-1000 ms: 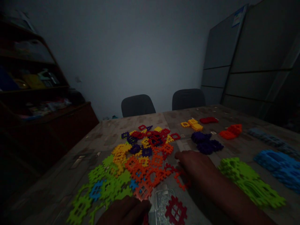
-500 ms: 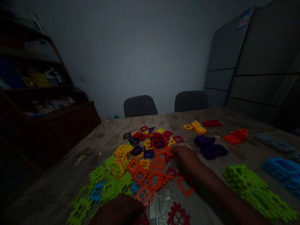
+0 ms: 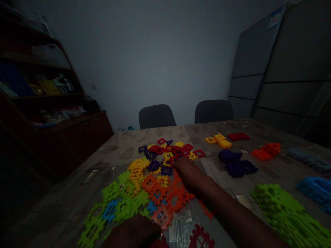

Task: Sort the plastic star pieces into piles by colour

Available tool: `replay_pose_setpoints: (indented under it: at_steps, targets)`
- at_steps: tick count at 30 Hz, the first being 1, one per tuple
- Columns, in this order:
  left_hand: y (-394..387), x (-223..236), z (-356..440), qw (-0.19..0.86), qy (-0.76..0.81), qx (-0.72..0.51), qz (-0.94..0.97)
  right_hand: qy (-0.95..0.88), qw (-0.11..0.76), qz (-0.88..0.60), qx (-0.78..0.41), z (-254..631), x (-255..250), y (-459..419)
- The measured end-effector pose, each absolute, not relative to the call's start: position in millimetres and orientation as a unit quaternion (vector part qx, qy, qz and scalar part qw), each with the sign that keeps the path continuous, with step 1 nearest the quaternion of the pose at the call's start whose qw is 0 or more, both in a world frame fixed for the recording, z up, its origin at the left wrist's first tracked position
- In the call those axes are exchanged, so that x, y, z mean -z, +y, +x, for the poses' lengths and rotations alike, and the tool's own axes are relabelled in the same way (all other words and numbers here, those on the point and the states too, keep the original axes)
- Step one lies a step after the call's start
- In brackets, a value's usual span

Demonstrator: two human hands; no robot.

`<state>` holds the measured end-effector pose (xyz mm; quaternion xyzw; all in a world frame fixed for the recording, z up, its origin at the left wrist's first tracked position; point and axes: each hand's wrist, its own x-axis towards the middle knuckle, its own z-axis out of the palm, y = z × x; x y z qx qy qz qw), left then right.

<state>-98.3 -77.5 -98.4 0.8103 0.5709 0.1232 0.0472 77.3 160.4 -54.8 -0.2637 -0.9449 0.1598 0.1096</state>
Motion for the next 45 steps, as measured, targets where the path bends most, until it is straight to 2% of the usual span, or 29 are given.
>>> replay_pose_setpoints:
  at_steps: [4, 9, 19, 24, 30, 35, 38, 40, 42, 45]
  targets:
    - [-79, 100, -94, 0.052, 0.579, -0.135, 0.803, -0.948, 0.11, -0.245, -0.172, 99, 47, 159]
    - [-84, 73, -94, 0.083, 0.58, -0.182, 0.79, -0.945, 0.117, -0.255, -0.167, 114, 36, 158]
    - [-86, 58, -107, 0.075, 0.605, -0.214, 0.763, -0.947, 0.08, -0.297, -0.098, 80, 53, 158]
    - [-88, 44, -108, 0.094, 0.619, -0.208, 0.751, -0.949, 0.094, -0.293, -0.073, 76, 52, 159]
    - [-86, 31, -111, 0.061, 0.666, -0.24, 0.704, -0.956, 0.143, -0.245, -0.068, 81, 39, 149]
    - [-87, 20, -116, 0.06, 0.684, -0.246, 0.685, -0.963, 0.177, -0.18, -0.088, 99, 29, 84]
    - [-87, 18, -117, 0.061, 0.683, -0.256, 0.681, -0.964, 0.239, -0.097, -0.063, 106, 43, 34]
    - [-87, 18, -116, 0.061, 0.683, -0.257, 0.681, -0.937, 0.347, -0.038, 0.014, 105, 61, 11]
    - [-87, 20, -114, 0.062, 0.681, -0.255, 0.683, -0.924, 0.377, -0.023, 0.058, 101, 80, -1]
    - [-89, 21, -111, 0.066, 0.679, -0.257, 0.685, -0.923, 0.375, -0.028, 0.075, 97, 99, -4]
